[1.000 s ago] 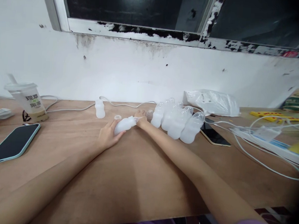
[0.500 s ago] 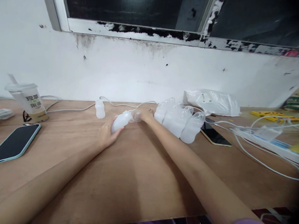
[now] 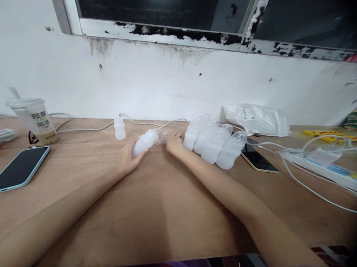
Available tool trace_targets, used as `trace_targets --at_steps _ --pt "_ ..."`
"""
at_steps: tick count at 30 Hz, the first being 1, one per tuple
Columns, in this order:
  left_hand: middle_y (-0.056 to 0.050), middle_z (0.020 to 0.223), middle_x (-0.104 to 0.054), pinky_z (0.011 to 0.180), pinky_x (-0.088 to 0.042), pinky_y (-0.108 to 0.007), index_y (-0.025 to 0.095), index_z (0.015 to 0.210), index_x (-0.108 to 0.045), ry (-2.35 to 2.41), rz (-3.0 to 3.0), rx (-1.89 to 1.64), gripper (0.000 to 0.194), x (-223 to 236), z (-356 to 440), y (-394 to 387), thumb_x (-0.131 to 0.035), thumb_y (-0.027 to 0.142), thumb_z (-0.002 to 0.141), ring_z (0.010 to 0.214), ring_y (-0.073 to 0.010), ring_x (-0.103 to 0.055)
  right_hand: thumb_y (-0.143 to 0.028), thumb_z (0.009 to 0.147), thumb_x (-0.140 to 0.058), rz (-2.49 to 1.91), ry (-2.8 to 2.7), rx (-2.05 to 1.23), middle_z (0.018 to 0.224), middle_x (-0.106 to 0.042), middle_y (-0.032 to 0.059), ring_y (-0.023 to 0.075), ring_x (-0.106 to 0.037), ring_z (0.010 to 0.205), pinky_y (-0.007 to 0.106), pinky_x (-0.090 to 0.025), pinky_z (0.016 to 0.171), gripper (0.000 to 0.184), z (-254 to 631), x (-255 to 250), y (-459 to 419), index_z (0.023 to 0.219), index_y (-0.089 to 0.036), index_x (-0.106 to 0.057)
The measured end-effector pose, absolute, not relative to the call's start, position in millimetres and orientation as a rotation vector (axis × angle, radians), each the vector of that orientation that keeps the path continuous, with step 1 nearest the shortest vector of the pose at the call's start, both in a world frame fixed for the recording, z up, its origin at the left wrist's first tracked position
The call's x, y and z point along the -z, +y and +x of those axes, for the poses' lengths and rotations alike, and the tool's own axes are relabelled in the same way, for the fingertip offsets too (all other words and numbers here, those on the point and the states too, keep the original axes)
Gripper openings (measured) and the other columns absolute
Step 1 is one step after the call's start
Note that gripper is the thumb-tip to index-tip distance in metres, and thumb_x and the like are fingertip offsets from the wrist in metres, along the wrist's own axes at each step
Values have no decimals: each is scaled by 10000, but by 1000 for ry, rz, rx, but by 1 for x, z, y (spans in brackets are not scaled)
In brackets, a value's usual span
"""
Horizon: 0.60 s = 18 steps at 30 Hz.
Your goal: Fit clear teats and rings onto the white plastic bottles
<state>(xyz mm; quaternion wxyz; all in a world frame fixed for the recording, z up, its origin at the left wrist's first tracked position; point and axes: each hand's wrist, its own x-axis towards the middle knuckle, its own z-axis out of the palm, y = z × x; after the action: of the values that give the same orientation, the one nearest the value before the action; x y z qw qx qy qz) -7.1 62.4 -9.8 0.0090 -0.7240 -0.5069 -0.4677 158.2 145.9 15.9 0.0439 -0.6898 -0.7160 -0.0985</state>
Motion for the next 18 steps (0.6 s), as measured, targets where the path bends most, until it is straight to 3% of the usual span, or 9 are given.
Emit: trace_targets --at_steps 4,7,10,14,18 --pt "-64 1030 -586 773 -438 -334 183 1080 -461 -1617 -2279 1416 431 10 -8 63 -499 439 735 922 -222 -555 17 722 -359 -1930 -2320 410 1082 -500 276 321 -429 1005 416 -353 793 344 156 -11 107 998 40 -564" --pt "-49 963 -607 718 -450 -322 192 1044 -478 -1705 -2318 1302 437 11 -8 64 -514 465 705 862 -224 -574 3 748 -335 -1722 -2360 537 1122 -457 276 310 -426 990 386 -389 745 376 161 -1 76 1087 37 -494" --pt "-35 930 -614 689 -450 -314 203 1013 -485 -1754 -2369 1204 424 12 -9 61 -528 470 687 818 -219 -584 -109 811 -333 -1396 -2439 547 971 -511 227 288 -443 926 383 -407 729 303 177 8 55 1022 -16 -530" --pt "-13 972 -605 711 -444 -303 227 1049 -463 -1724 -2459 1165 412 11 -8 54 -515 449 706 837 -202 -581 -252 818 -407 -1008 -2425 102 974 -491 128 225 -444 914 382 -393 800 251 200 11 50 1009 -142 -526" --pt "-13 981 -604 702 -442 -305 228 1073 -454 -1730 -2475 1128 435 10 -8 51 -510 458 710 850 -207 -578 -289 775 -491 -776 -2044 -800 969 -515 45 163 -499 847 334 -417 749 189 205 12 63 946 -214 -525"
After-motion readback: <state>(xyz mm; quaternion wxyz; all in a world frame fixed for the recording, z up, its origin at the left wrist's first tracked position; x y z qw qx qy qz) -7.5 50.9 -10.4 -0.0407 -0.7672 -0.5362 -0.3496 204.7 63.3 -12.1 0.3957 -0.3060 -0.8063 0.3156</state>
